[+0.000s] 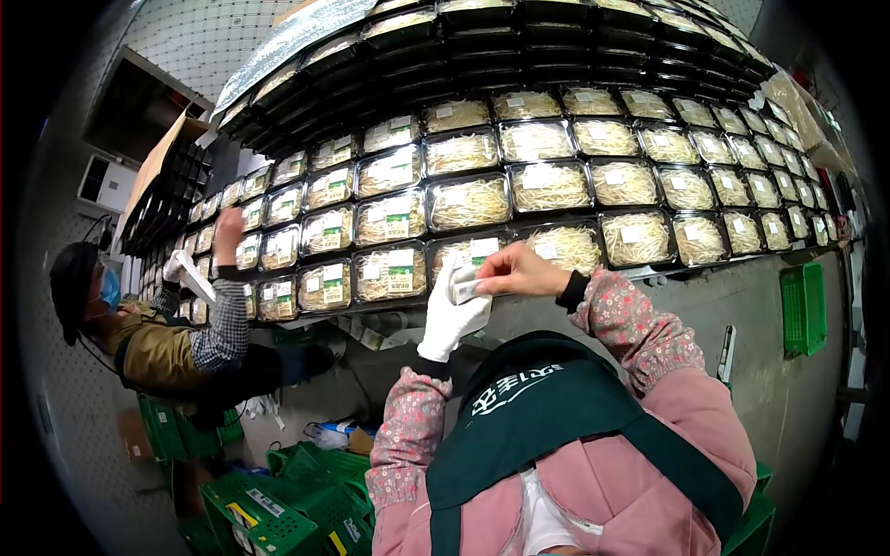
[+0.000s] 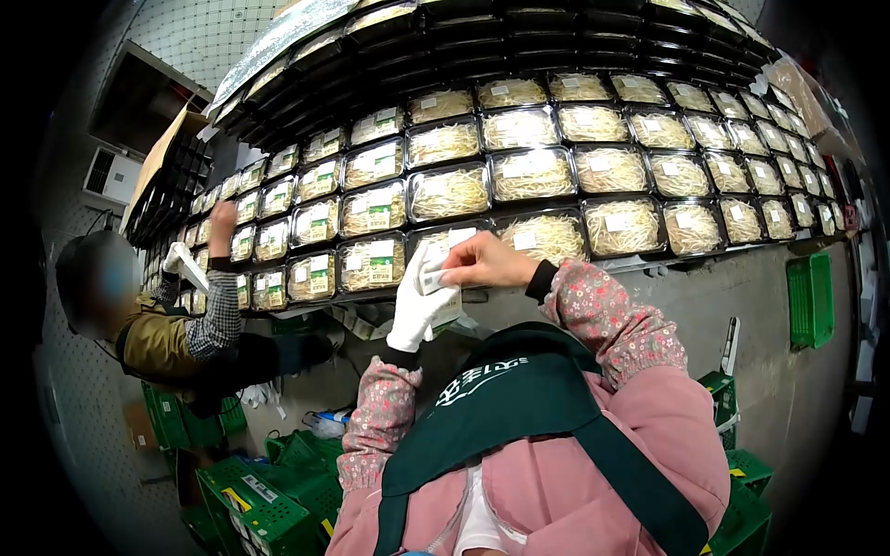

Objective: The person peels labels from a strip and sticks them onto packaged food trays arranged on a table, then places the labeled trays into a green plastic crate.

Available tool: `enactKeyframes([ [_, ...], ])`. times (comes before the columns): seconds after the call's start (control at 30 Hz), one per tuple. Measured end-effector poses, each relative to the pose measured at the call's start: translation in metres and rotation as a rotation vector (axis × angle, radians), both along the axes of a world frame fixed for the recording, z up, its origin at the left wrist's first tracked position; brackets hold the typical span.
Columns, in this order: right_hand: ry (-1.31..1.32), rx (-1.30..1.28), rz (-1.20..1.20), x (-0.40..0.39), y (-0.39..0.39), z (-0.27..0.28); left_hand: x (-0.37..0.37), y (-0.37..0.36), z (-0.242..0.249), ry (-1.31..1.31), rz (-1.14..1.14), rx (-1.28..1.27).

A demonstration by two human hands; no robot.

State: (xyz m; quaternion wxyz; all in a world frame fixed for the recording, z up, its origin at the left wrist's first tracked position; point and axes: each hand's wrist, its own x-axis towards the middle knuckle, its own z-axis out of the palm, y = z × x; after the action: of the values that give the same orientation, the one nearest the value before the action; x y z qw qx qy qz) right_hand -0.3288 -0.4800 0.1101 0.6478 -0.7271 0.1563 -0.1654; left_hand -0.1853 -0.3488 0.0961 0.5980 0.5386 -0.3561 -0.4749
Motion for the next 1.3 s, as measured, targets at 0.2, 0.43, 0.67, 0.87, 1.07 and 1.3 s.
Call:
enactKeyframes([
  [0.2, -0.187, -0.218, -0.383, 0.010, -0.070, -0.015, -0.020, 0.020, -0.002, -0.090, -0.133, 0.175],
  [0.43, 0.287, -0.438, -0.303, 0.053, -0.171, -0.070, -0.043, 0.061, 0.002, 0.352, -0.185, 0.345],
  [0.67, 0.520, -1.204, -0.398, 0.052, -0.153, -0.070, -0.032, 0.018, 0.019, 0.398, 0.075, 0.116],
  [0.87, -0.069, 0.025, 0.033, 0.036, -0.110, 0.009, 0.003, -0.017, 0.005, 0.325, 0.080, 0.116],
  [1.07, -0.023, -0.124, 0.026, 0.043, -0.080, 0.010, 0.040, -0.063, 0.022, -0.215, 0.092, -0.017],
  [1.3, -0.146, -0.149, -0.498, 0.081, -0.185, -0.014, 0.049, -0.050, 0.007, -0.117, -0.193, 0.242],
])
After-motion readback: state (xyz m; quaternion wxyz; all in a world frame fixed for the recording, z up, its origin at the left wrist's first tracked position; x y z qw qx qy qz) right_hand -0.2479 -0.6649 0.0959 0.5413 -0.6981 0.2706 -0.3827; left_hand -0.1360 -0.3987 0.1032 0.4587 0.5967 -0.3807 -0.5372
